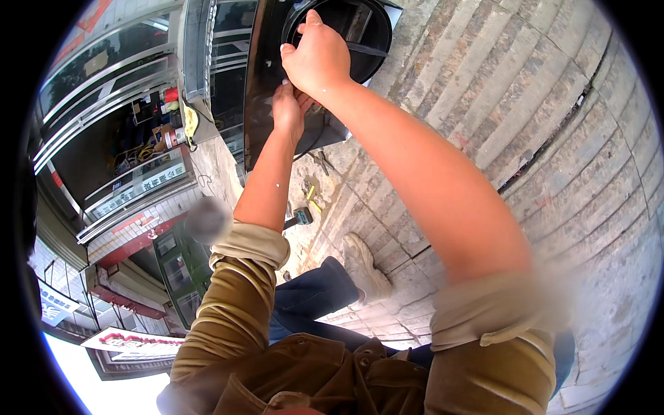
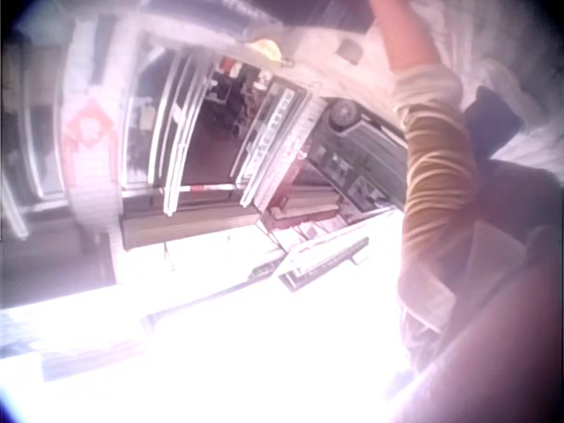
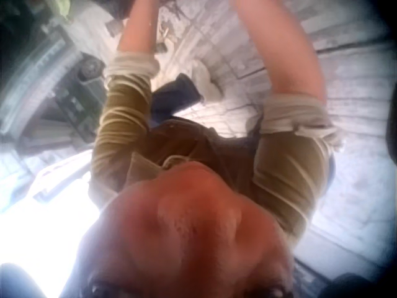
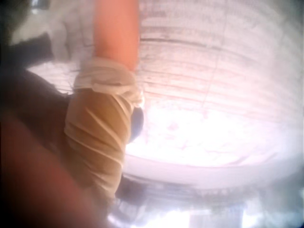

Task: The person assembles a black rectangular sign by attaching a metal frame and securing it with screws. They use a cordless drill to fasten the frame and then install a speaker into a cutout on the back of the sign.

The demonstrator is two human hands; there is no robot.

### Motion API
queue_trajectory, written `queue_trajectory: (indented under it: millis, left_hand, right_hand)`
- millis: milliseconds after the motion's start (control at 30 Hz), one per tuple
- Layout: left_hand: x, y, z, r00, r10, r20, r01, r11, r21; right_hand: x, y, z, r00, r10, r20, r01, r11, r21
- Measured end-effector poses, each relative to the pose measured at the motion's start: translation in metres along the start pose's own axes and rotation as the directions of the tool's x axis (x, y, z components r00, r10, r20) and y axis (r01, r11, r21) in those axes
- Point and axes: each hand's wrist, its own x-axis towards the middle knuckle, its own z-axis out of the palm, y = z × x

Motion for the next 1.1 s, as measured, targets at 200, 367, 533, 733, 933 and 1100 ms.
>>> queue_trajectory:
  millis: [200,367,533,733,933,1100]
  left_hand:
    - [0.011,0.0,0.005,0.998,-0.057,-0.032,0.053,0.992,-0.112]
    - [0.01,0.0,0.007,1.0,-0.019,-0.023,0.015,0.988,-0.151]
    - [-0.026,0.002,0.015,1.0,-0.023,-0.003,0.022,0.991,-0.134]
    - [-0.088,-0.016,0.005,0.976,0.001,0.22,-0.021,0.996,0.088]
    - [-0.209,-0.002,-0.051,0.746,-0.23,0.625,-0.045,0.919,0.392]
    - [-0.28,0.019,-0.13,0.722,-0.317,0.615,-0.131,0.811,0.571]
  right_hand:
    - [0.011,0.007,-0.003,0.996,0.037,0.084,-0.046,0.993,0.107]
    - [0.016,0.017,0.011,0.999,0.031,-0.026,-0.028,0.995,0.099]
    - [0.018,0.029,0.017,0.997,0.045,-0.059,-0.04,0.995,0.09]
    - [0.023,0.03,0.025,0.994,0.03,-0.106,-0.022,0.997,0.075]
    - [0.033,0.038,0.031,0.986,0.103,-0.134,-0.084,0.987,0.137]
    - [0.045,0.05,0.041,0.963,0.139,-0.231,-0.076,0.962,0.262]
